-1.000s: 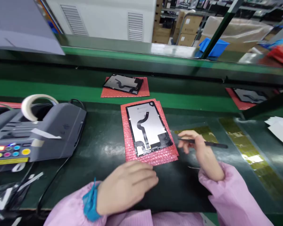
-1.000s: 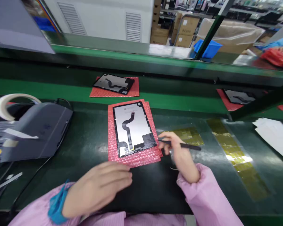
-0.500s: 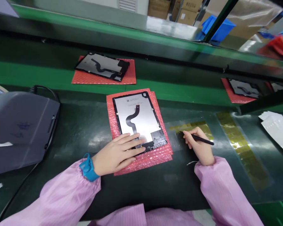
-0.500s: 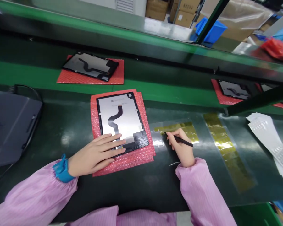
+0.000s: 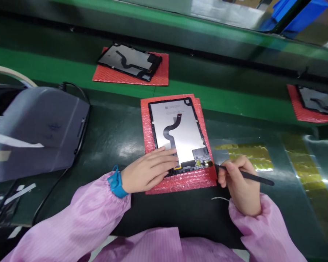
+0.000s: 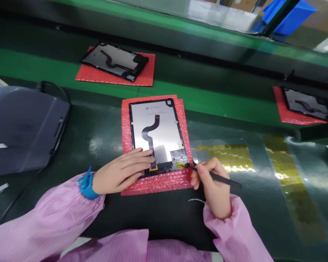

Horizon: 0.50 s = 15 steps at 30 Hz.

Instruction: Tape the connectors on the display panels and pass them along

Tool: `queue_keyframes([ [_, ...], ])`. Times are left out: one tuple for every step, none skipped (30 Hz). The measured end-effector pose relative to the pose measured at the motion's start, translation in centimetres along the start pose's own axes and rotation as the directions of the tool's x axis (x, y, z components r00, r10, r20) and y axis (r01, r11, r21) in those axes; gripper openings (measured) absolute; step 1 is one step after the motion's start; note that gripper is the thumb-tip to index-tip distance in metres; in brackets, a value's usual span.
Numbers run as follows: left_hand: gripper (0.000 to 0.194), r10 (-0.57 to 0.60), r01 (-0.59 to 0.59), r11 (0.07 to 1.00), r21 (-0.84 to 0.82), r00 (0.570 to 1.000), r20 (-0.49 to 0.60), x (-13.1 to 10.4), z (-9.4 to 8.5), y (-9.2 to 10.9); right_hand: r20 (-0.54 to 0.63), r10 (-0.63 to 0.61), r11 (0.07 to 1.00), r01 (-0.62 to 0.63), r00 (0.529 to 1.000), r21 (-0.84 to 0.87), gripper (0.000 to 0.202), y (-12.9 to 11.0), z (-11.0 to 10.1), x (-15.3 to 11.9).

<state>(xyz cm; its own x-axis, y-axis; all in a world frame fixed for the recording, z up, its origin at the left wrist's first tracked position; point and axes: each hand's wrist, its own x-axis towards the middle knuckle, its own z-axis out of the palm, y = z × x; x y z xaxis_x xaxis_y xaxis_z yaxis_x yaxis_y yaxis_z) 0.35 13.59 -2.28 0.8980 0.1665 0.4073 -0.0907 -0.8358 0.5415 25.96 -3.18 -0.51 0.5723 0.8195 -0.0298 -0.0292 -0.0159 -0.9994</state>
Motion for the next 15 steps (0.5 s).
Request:
queue_keyframes([
  [0.051,-0.019,0.019,1.0,0.007,1.0,0.004,-0.1,0.1,0.1,0.052,0.021,1.0,-0.022,0.998,0.018,0.033,-0.3,1.3,-0.6],
  [0.05,-0.036,0.036,0.999,0.014,0.999,0.01,-0.2,0.2,0.2,0.095,0.042,0.999,-0.045,0.995,0.026,0.033,-0.6,2.5,-1.0],
  [0.05,-0.047,0.047,0.999,0.022,0.999,0.017,-0.3,0.2,0.2,0.123,0.063,0.998,-0.066,0.99,0.022,0.033,-0.8,3.6,-1.3],
  [0.049,-0.048,0.047,0.999,0.028,0.999,0.02,-0.4,0.3,0.2,0.135,0.081,0.997,-0.083,0.988,0.01,0.033,-1.0,4.6,-1.5],
  [0.047,-0.041,0.04,0.999,0.032,0.999,0.022,-0.5,0.4,0.1,0.137,0.096,0.995,-0.096,0.986,-0.006,0.034,-1.1,5.4,-1.6],
  [0.046,-0.029,0.028,0.999,0.033,0.999,0.021,-0.5,0.4,0.1,0.133,0.109,0.994,-0.107,0.985,-0.022,0.035,-1.2,6.0,-1.6],
  [0.044,-0.023,0.022,0.999,0.031,0.999,0.023,-0.5,0.4,0.0,0.126,0.12,0.992,-0.116,0.985,-0.039,0.036,-1.2,6.4,-1.5],
  [0.044,-0.018,0.017,0.999,0.028,0.999,0.027,-0.5,0.4,-0.1,0.12,0.128,0.991,-0.122,0.984,-0.053,0.037,-1.1,6.6,-1.4],
  [0.043,-0.018,0.017,1.0,0.026,0.999,0.03,-0.5,0.4,-0.1,0.117,0.132,0.99,-0.126,0.984,-0.063,0.037,-1.1,6.7,-1.3],
  [0.043,-0.019,0.018,1.0,0.023,0.999,0.035,-0.5,0.4,-0.2,0.116,0.134,0.99,-0.126,0.984,-0.069,0.037,-1.1,6.8,-1.3],
  [0.043,-0.017,0.016,1.0,0.021,0.999,0.039,-0.5,0.4,-0.2,0.116,0.134,0.989,-0.126,0.984,-0.075,0.037,-1.0,6.8,-1.2],
  [0.042,-0.012,0.011,1.0,0.019,0.999,0.04,-0.5,0.4,-0.2,0.116,0.132,0.989,-0.123,0.984,-0.081,0.037,-1.0,6.8,-1.2],
  [0.042,-0.005,0.004,1.0,0.017,0.999,0.04,-0.5,0.4,-0.2,0.115,0.13,0.989,-0.12,0.985,-0.088,0.037,-1.0,6.7,-1.2],
  [0.042,0.002,-0.003,1.0,0.015,0.999,0.037,-0.4,0.4,-0.2,0.113,0.126,0.989,-0.116,0.986,-0.095,0.038,-1.0,6.7,-1.2],
  [0.042,0.009,-0.009,1.0,0.013,0.999,0.033,-0.4,0.4,-0.3,0.108,0.126,0.988,-0.115,0.986,-0.103,0.038,-1.0,6.8,-1.2],
])
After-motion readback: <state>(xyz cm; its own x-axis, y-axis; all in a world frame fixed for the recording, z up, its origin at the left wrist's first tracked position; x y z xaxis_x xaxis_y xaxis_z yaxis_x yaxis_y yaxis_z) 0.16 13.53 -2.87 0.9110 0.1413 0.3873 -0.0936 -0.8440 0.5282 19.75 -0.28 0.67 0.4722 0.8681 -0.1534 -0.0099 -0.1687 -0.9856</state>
